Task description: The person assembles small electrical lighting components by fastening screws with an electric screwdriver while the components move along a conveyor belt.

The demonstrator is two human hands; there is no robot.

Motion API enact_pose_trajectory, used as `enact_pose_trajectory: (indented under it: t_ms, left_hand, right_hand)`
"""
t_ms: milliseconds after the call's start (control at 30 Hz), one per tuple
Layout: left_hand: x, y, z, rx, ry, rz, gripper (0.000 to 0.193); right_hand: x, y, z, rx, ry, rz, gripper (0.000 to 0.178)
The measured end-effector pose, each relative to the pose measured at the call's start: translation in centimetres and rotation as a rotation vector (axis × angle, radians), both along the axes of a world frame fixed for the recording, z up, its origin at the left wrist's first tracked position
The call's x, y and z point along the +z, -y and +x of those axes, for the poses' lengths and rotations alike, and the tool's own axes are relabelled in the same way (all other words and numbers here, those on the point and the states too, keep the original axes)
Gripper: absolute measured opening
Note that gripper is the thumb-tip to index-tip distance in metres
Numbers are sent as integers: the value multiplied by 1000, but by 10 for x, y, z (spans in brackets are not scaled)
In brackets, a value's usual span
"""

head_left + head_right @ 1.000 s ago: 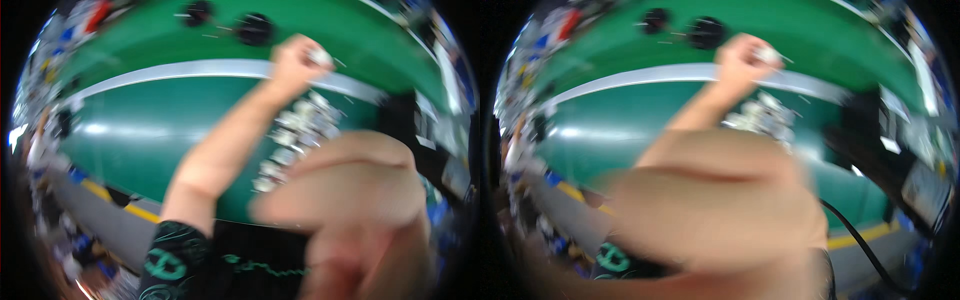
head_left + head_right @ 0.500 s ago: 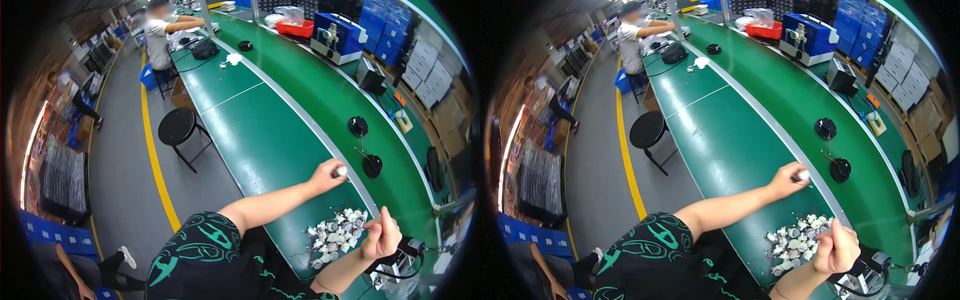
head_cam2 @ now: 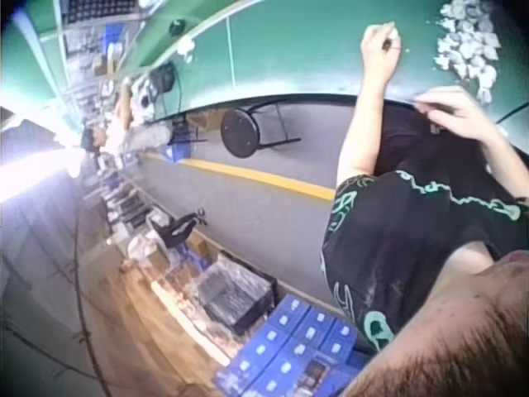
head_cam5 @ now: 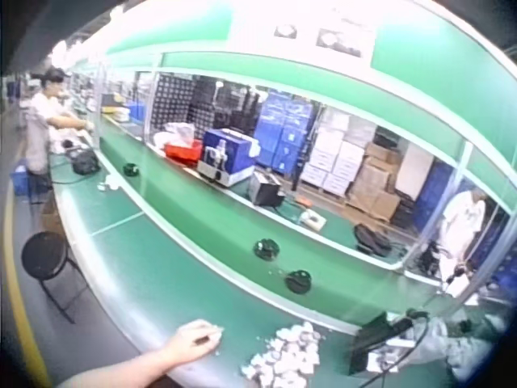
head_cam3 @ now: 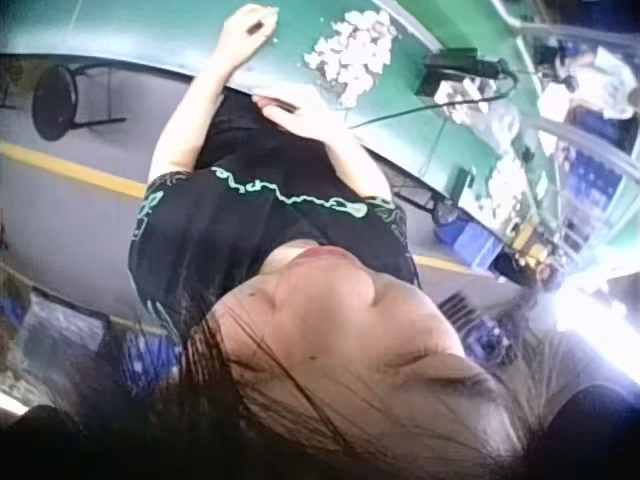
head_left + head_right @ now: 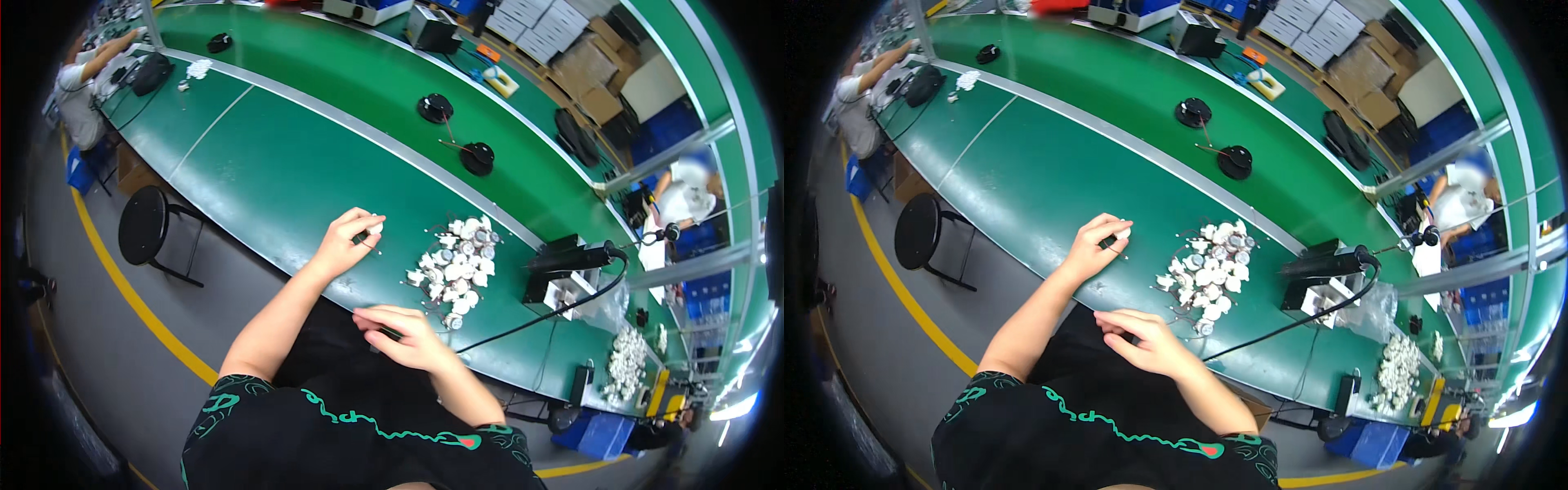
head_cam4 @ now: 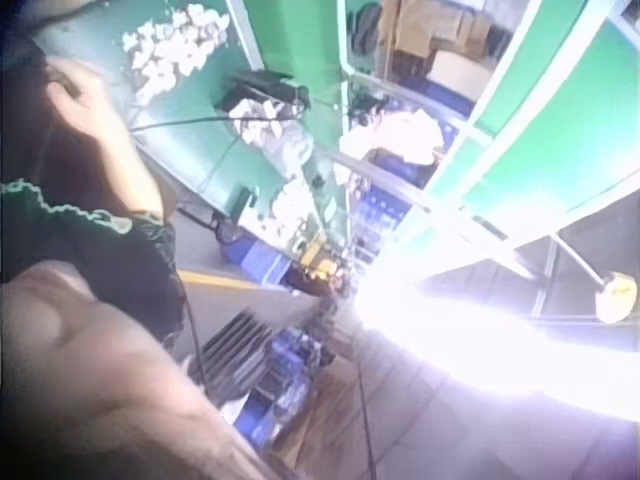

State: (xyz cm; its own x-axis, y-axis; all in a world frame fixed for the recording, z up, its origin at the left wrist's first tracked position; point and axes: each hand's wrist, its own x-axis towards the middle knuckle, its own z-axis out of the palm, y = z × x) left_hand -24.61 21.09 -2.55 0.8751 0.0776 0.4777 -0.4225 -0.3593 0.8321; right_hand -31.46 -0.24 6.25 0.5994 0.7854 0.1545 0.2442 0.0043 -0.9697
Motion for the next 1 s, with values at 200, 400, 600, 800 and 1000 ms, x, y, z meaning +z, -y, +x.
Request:
enact_pose_trajectory:
  t_ms: [200, 400, 600, 800, 1000]
  left_hand:
    - [-8, 2, 0, -46, 5, 13, 32]
    - [-16, 4, 1, -79, -113, -251, 50]
    - [-5, 0, -7, -138, -83, -183, 48]
    - [-22, -6, 2, -149, -191, -278, 34]
    - [-15, -4, 8, -58, -185, -299, 28]
  right_hand:
    - [-72, 13, 6, -377, 367, -171, 29]
    - [-74, 17, 51, -407, 417, -199, 24]
    - [-82, 25, 69, -448, 460, -207, 22]
    - [-81, 26, 53, -549, 482, -278, 33]
    - [-66, -53, 41, -613, 380, -250, 68]
